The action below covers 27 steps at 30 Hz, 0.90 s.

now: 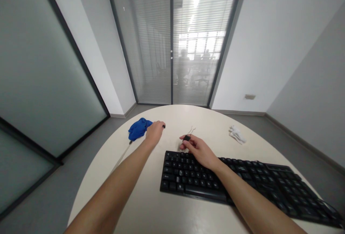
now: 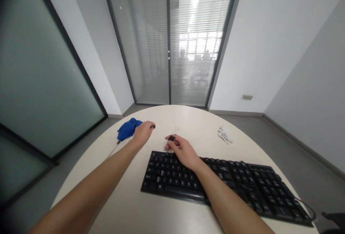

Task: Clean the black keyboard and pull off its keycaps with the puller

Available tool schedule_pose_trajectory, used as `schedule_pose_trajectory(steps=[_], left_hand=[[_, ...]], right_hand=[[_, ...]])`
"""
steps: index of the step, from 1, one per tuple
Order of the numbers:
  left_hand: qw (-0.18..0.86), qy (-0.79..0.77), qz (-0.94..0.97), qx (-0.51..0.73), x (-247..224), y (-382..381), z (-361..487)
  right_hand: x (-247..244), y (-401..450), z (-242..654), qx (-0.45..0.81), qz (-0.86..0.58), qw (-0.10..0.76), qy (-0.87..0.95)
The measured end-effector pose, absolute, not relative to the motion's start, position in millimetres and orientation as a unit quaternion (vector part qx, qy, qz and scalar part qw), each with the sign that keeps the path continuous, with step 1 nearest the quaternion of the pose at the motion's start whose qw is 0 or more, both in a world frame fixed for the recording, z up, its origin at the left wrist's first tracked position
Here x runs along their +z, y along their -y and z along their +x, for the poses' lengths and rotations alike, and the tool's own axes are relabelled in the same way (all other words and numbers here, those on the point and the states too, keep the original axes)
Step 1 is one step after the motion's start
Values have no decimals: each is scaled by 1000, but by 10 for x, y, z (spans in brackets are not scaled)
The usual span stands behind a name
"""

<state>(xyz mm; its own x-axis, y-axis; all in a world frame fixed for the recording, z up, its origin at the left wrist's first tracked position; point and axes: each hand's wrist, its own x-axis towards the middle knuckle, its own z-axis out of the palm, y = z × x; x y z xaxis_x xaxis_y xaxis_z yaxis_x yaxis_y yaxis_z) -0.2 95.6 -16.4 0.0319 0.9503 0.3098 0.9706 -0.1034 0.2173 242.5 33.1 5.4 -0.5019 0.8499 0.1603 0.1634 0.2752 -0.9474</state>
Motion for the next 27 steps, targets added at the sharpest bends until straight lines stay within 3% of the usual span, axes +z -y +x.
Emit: schedule_pose_trajectory(steps=[27], left_hand=[[37,704,-683,-190,-158,-926,-145]], right_hand=[[24,-342,2434,487,-352,349,719]])
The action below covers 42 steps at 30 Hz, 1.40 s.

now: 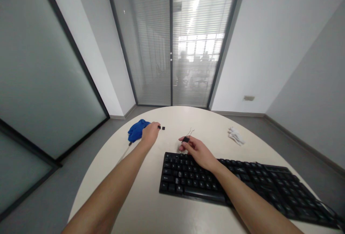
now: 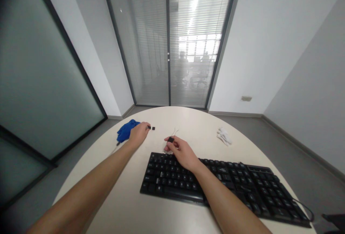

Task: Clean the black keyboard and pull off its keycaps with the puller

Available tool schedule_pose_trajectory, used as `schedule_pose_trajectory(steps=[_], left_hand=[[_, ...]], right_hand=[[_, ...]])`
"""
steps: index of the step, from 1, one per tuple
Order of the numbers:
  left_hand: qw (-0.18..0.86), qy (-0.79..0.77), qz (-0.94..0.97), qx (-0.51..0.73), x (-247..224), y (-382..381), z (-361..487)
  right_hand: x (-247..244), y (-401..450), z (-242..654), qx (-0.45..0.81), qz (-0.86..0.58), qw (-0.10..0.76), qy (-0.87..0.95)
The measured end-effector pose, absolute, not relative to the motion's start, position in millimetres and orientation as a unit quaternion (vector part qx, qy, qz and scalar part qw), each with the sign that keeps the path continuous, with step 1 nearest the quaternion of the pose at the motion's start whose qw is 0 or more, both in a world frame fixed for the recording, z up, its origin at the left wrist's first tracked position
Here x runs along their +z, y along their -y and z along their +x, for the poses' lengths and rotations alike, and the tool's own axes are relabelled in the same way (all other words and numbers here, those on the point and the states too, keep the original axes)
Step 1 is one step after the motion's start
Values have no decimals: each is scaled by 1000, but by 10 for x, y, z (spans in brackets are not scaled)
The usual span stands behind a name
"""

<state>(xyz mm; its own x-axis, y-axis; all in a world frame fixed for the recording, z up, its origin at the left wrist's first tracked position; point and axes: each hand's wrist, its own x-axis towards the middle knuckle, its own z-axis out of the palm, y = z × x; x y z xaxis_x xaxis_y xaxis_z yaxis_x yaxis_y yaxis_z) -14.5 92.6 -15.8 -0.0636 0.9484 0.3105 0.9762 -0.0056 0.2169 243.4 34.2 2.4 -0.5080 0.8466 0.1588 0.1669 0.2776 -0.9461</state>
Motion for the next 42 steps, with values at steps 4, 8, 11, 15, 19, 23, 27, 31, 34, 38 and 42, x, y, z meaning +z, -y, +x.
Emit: schedule_pose_trajectory(steps=[4,8,11,15,19,23,27,31,34,38,42], left_hand=[[44,705,-683,-187,-142,-932,-132],[48,699,-690,-180,-139,-924,-114],[52,700,-691,-175,-145,-919,-113],[57,702,-689,-173,-162,-917,-129],[67,693,-695,-178,-170,-904,-119],[72,670,-716,-179,-153,-891,-65],[69,659,-728,-175,-131,-904,-15],[69,661,-728,-171,-129,-921,-12],[74,662,-726,-173,-138,-918,-31],[77,665,-722,-174,-140,-905,-49],[76,671,-718,-171,-121,-897,-44]], right_hand=[[24,-344,2433,481,-348,352,724],[25,-341,2436,479,-347,354,724],[28,-337,2437,478,-350,353,724],[30,-341,2434,480,-350,353,723],[28,-343,2431,484,-348,354,720],[37,-335,2429,488,-345,357,718],[47,-328,2427,488,-349,357,716],[36,-332,2430,486,-347,357,718],[21,-341,2430,485,-347,356,719],[10,-346,2428,488,-346,356,718],[18,-340,2431,487,-348,355,718]])
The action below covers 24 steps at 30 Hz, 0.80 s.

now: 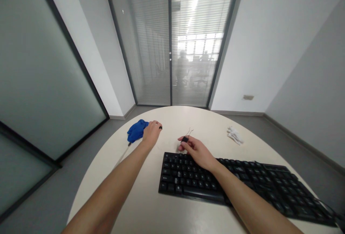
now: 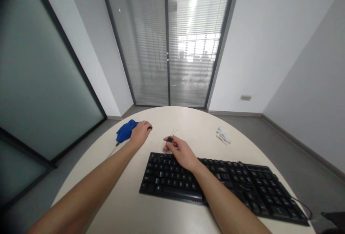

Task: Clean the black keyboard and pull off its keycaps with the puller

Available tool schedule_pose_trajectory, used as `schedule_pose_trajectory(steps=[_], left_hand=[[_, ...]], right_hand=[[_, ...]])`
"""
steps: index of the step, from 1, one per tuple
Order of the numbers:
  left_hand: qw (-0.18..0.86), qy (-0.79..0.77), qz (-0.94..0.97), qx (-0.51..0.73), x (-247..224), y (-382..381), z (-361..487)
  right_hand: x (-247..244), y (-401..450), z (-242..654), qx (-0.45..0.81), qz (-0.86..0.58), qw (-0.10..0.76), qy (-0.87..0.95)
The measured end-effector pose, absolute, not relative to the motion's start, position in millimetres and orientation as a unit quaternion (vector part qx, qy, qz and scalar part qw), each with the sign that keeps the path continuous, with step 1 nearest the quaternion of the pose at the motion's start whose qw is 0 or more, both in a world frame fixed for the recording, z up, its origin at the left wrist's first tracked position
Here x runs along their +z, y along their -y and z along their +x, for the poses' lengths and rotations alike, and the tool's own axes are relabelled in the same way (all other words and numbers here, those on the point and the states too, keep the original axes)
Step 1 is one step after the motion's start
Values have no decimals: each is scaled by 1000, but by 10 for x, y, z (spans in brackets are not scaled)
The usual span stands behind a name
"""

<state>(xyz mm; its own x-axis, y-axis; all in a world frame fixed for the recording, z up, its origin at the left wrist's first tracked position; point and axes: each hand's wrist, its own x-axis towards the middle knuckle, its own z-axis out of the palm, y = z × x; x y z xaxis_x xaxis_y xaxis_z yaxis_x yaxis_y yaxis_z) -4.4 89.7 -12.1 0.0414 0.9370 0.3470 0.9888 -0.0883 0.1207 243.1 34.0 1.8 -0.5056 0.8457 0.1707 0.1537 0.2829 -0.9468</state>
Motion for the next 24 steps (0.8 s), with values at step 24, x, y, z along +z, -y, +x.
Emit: schedule_pose_trajectory(steps=[24], left_hand=[[69,674,-712,-182,-140,-897,-87]], right_hand=[[43,-330,2428,482,-352,352,721]])
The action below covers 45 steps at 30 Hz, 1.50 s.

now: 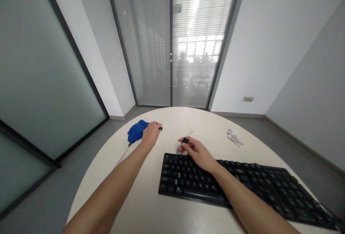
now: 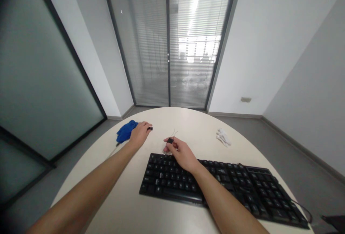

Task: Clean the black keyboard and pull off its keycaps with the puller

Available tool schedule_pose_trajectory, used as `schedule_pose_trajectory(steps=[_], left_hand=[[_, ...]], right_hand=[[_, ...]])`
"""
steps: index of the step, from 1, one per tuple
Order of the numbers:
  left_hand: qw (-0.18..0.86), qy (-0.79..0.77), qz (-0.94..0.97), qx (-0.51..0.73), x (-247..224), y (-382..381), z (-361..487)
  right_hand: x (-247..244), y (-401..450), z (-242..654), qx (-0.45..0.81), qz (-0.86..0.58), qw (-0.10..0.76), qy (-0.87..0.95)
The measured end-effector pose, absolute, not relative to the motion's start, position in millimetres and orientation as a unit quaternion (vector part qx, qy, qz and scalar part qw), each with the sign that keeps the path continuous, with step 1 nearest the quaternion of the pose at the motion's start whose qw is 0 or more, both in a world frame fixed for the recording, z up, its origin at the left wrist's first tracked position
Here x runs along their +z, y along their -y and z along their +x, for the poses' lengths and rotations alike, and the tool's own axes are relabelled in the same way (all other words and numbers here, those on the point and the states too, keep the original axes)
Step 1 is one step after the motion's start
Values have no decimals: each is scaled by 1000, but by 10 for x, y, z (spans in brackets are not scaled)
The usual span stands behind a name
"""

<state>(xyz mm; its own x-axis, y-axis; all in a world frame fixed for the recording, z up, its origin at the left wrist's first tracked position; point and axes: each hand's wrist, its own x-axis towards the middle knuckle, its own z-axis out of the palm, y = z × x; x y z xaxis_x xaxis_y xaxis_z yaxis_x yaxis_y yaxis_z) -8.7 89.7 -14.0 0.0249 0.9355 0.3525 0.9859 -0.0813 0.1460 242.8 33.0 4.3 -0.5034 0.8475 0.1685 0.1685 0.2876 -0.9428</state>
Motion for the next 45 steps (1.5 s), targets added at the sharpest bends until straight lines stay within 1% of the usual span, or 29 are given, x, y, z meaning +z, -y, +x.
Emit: schedule_pose_trajectory(steps=[5,11,15,22,25,27,29,32,34,38,40,42,45], left_hand=[[89,683,-700,-188,-107,-758,-107],[174,719,-645,-191,-187,-503,-216],[149,732,-646,-158,-243,-470,-395],[136,746,-633,-154,-210,-484,-691],[144,746,-626,-175,-159,-435,-597],[138,721,-640,-225,-101,-384,-405],[100,682,-658,-304,-36,-305,-139],[-16,602,-675,-426,30,-124,265],[-97,556,-678,-472,28,12,454],[-266,488,-694,-458,-57,192,577],[-322,474,-692,-439,-95,215,566],[-344,468,-691,-430,-112,209,549],[-347,463,-698,-421,-110,191,540]], right_hand=[[36,-336,2428,476,-353,351,725],[-11,-351,2441,477,-344,355,726],[-12,-347,2439,483,-344,354,723],[4,-336,2430,481,-344,357,724],[20,-334,2432,478,-347,357,724],[33,-334,2434,476,-351,358,723],[45,-333,2435,473,-354,360,723],[54,-328,2438,472,-352,366,721],[56,-323,2443,469,-347,369,724],[65,-308,2455,448,-339,364,743],[79,-294,2458,442,-332,361,751],[96,-275,2456,429,-321,351,768],[121,-244,2451,389,-316,320,804]])
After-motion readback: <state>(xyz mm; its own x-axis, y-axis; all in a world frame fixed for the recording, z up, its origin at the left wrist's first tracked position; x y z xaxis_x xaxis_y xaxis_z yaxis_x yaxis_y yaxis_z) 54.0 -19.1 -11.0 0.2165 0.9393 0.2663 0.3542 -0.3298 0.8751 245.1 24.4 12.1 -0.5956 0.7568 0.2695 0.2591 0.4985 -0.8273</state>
